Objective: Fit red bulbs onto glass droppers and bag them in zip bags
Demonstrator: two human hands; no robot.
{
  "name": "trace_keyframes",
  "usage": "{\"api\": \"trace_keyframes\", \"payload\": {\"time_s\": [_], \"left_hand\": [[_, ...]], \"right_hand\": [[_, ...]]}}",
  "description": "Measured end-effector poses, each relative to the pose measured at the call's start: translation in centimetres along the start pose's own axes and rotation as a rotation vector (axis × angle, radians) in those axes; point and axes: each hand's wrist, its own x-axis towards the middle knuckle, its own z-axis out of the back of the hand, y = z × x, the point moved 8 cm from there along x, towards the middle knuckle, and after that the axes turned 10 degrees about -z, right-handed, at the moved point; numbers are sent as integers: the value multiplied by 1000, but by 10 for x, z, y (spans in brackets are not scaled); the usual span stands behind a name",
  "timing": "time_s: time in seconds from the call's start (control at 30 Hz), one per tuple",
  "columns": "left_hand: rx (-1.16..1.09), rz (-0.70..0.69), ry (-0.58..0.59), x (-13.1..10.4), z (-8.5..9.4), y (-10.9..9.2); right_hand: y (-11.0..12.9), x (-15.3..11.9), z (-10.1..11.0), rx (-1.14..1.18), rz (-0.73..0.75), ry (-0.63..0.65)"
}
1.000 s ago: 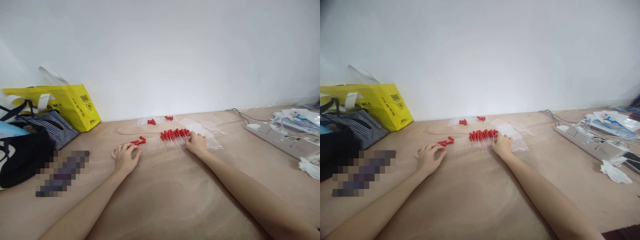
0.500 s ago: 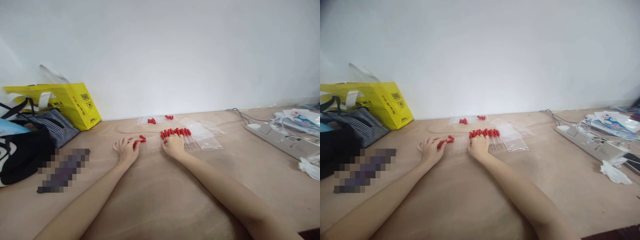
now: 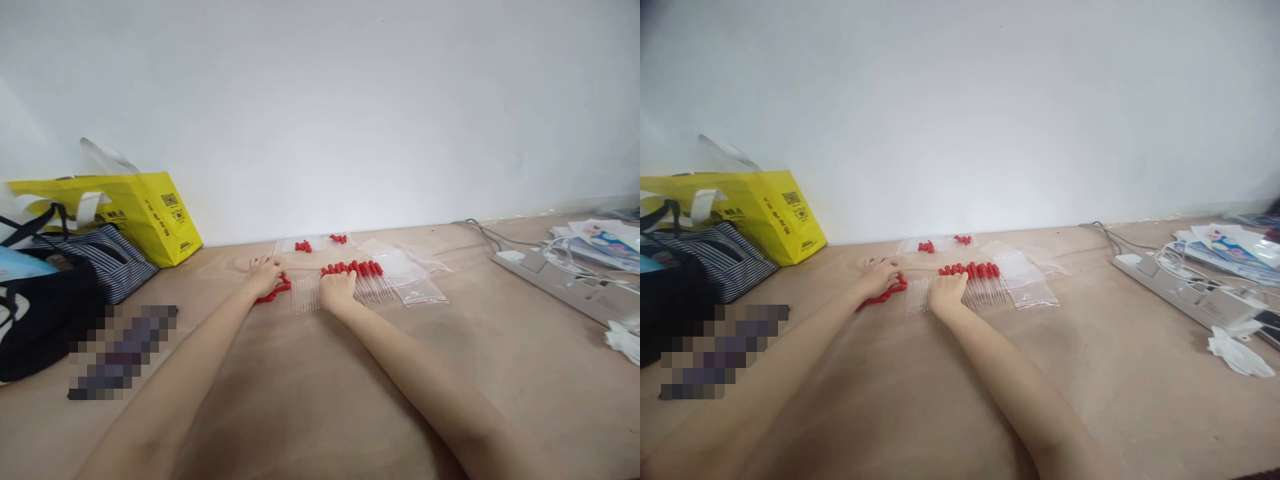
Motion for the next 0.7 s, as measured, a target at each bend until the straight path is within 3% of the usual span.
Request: {"api": "trace_keyframes", "payload": {"time_s": [0.13,0.3,0.4,0.53,0.7], "left_hand": [[2,-12,-19,3,4,-3],[25,36,-115,-11,30,-9],[18,1,-150,-37,44,-34],[-74,-158,-236,-81,58,-85],[-212,-177,-264,-106,56,-111]], "right_hand": [[8,-1,3,-34,7,13],[-3,-16,14,-32,68,-17],[-19,-38,20,-34,235,-77],[-45,-71,16,-28,535,-123],[-71,-80,10,65,640,-142]]}}
